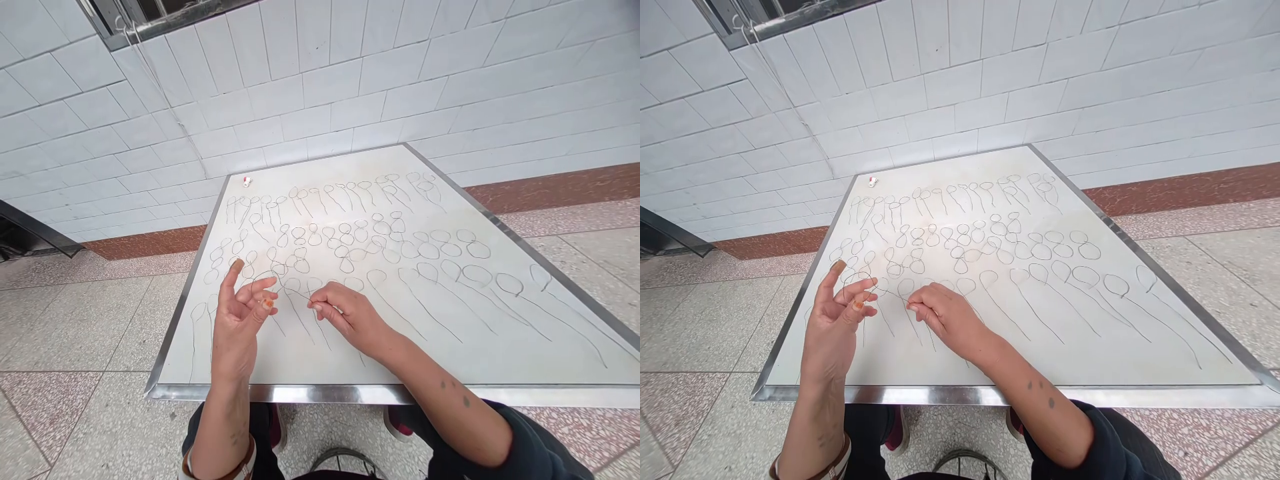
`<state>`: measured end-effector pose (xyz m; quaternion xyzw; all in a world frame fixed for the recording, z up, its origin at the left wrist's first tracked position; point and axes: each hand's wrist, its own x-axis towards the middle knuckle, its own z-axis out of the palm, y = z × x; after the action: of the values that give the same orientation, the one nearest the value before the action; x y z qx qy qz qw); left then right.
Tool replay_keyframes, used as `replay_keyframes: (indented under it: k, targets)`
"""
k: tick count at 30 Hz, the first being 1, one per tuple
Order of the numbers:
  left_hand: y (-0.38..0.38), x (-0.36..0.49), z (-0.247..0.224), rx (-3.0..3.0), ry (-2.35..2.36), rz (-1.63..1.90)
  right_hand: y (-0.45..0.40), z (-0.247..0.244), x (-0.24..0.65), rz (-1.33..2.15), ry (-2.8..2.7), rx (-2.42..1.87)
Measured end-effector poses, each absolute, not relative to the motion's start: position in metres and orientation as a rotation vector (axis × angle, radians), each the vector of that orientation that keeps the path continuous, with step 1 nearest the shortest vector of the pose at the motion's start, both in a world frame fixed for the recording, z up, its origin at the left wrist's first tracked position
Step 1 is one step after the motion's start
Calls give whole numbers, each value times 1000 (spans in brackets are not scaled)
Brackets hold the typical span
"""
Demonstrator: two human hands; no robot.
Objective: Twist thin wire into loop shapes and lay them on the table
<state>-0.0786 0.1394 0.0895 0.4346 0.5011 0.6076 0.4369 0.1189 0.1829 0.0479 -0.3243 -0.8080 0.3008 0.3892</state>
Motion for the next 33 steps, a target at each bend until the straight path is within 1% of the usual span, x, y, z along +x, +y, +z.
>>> replay_keyframes:
  k: [4,9,12,17,22,28,33]
  targets:
    - [142,-71,80,1064,1229,1389,180,50,112,952,-1982,-866]
    - [141,-54,74,995,1269,1464,177,47,103,1009,-2028,-842]
    - [141,-51,73,997,1283,1537,175,42,101,919,-2063,-830]
    - [142,-52,68,981,1271,1637,171,34,97,627,-2145,-819]
    - [142,-53,66,938,1232,1639,170,30,94,359,-2156,-812]
    - [141,-51,65,903,1180,1667,168,30,94,395,-2099,-833]
    - [139,-49,67,888,1183,1675,164,30,91,554,-2036,-914]
